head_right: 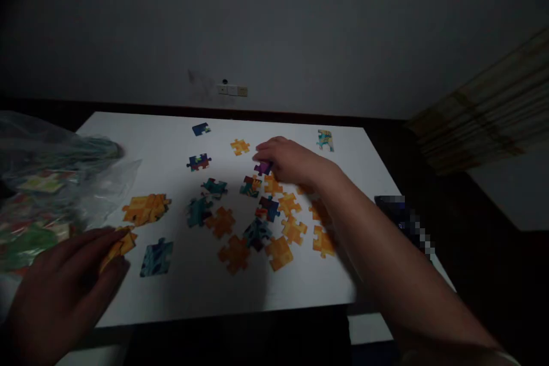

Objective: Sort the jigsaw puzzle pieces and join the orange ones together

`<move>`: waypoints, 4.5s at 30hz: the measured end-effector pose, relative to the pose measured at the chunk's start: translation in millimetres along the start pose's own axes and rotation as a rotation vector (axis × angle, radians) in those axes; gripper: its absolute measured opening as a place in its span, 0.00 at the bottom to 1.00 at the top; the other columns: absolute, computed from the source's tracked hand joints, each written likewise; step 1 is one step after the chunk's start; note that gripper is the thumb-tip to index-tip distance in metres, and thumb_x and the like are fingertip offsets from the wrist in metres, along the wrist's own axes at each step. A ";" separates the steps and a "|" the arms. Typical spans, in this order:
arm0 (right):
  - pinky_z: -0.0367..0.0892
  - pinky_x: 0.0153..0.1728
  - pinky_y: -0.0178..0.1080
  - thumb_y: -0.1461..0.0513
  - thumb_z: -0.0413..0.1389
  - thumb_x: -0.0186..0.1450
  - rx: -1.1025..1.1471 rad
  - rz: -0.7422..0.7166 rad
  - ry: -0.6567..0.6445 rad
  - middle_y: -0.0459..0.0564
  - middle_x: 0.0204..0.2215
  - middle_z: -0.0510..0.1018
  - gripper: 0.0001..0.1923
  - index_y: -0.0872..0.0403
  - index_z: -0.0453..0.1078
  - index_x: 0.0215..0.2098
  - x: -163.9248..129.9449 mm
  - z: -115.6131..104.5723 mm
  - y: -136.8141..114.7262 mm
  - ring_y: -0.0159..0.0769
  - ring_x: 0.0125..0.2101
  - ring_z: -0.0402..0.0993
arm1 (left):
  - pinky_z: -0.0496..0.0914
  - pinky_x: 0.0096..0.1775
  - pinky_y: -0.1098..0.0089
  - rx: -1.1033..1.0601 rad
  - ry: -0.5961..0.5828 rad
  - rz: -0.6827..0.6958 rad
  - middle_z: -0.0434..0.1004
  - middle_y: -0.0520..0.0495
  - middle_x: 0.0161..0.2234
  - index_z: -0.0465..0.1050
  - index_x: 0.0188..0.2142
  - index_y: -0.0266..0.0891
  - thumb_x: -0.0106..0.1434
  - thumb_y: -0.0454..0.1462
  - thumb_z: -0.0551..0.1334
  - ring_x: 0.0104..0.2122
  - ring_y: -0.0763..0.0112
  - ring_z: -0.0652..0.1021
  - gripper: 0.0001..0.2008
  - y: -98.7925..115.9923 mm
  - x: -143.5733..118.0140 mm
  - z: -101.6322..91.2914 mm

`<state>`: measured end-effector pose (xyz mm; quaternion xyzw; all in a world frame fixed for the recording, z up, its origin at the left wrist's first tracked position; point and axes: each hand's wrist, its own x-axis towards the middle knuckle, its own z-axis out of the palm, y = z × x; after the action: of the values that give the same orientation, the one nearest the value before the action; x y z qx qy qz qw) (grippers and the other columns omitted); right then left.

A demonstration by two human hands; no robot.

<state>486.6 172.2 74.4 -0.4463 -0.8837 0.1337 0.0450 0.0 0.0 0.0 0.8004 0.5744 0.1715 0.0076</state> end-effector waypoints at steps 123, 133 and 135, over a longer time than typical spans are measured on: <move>0.72 0.37 0.42 0.47 0.59 0.75 0.641 0.425 0.547 0.49 0.34 0.83 0.17 0.50 0.81 0.43 -196.6 85.2 -94.6 0.42 0.35 0.77 | 0.73 0.70 0.46 -0.707 -0.244 0.311 0.73 0.32 0.64 0.67 0.67 0.37 0.62 0.25 0.62 0.66 0.51 0.76 0.33 244.7 42.8 40.9; 0.76 0.37 0.41 0.52 0.56 0.73 0.649 0.542 0.725 0.50 0.36 0.88 0.21 0.53 0.81 0.57 -200.2 104.1 -84.9 0.39 0.33 0.83 | 0.70 0.72 0.44 -0.709 -0.186 0.292 0.78 0.31 0.67 0.68 0.71 0.38 0.67 0.36 0.75 0.68 0.46 0.78 0.36 278.8 66.3 65.8; 0.74 0.36 0.40 0.54 0.58 0.72 0.592 0.549 0.732 0.48 0.35 0.87 0.19 0.52 0.82 0.55 -199.7 106.0 -83.0 0.39 0.32 0.81 | 0.71 0.71 0.45 -0.700 -0.144 0.266 0.78 0.32 0.68 0.68 0.71 0.39 0.65 0.36 0.78 0.67 0.46 0.79 0.38 276.9 65.2 68.9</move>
<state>520.4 -55.4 3.5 -0.6464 -0.5859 0.2194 0.4369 291.8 -21.3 10.4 0.8269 0.3702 0.3001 0.2985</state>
